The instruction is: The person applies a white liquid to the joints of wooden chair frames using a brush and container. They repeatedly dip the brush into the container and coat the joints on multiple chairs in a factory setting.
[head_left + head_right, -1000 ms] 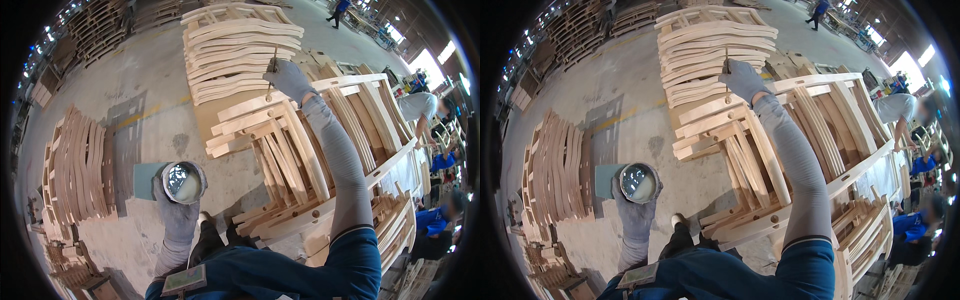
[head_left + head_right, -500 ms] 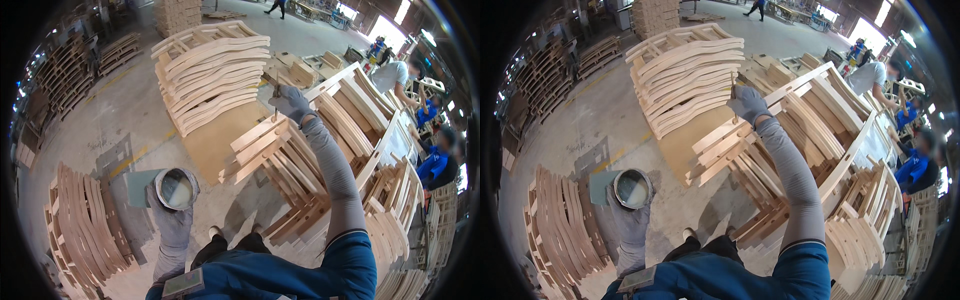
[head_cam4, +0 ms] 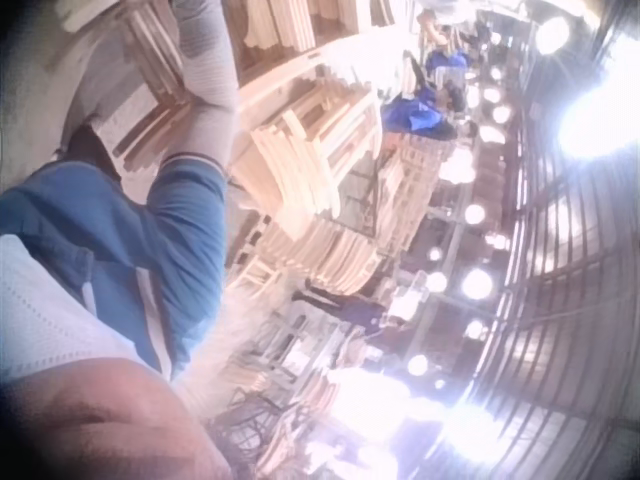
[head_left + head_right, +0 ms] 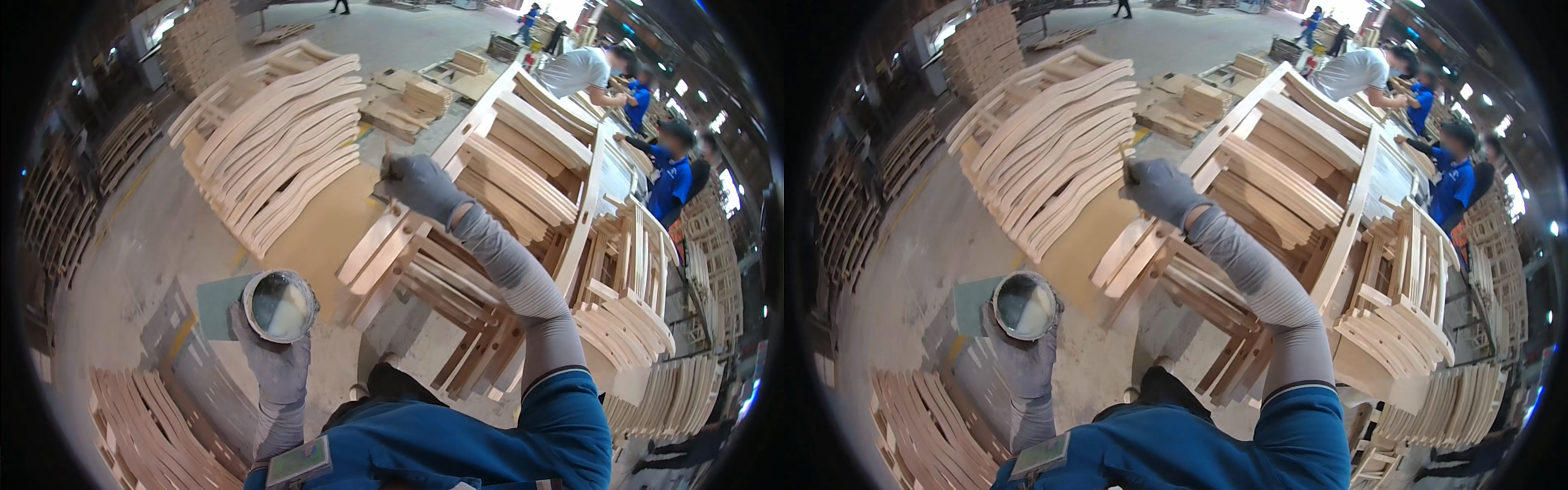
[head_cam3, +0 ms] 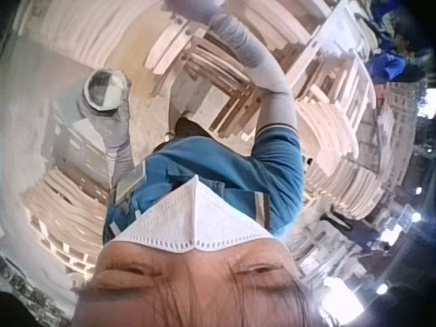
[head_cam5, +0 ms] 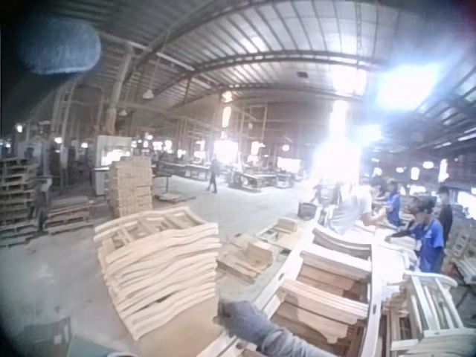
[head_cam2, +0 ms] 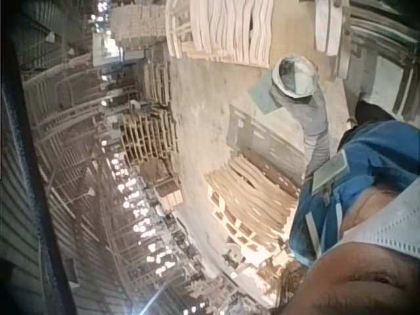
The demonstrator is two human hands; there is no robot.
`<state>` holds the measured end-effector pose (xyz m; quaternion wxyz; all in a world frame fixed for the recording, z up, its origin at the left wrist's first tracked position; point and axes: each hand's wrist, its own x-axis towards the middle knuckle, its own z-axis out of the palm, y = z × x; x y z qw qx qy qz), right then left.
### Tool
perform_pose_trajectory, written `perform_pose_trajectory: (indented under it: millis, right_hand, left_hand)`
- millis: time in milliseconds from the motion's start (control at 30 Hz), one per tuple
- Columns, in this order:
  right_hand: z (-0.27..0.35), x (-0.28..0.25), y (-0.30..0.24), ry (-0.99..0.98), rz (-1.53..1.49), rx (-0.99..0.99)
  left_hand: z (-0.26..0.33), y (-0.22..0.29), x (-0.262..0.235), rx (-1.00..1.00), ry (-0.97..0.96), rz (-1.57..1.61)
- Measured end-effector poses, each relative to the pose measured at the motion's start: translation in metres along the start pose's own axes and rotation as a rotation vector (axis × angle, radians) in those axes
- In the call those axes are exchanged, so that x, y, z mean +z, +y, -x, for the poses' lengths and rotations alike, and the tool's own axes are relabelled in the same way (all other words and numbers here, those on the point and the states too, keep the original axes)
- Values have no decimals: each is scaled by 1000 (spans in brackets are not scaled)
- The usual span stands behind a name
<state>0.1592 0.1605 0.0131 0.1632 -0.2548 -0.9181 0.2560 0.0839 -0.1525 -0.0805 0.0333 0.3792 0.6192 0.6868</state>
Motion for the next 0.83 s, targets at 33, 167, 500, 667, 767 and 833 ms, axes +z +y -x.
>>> perform_pose_trajectory:
  millis: [33, 167, 500, 667, 767, 833]
  right_hand:
    - [-1, -6, 3, -15, -21, -5]
    - [8, -22, 13, -54, -58, -32]
    - [93, -79, -8, 302, -982, -44]
    - [128, -53, -32, 494, -855, -115]
    - [127, -41, -39, 565, -439, -230]
    - [125, -36, -38, 587, -275, -250]
  left_hand:
    - [-5, -4, 11, -16, 42, 77]
    - [-41, -2, 36, 113, -43, -227]
    - [-107, 10, 111, -14, -349, 337]
    - [-122, -10, 125, -11, -494, 509]
    - [-124, -2, 134, -454, -526, 971]
    - [-139, 10, 139, -887, -450, 1242]
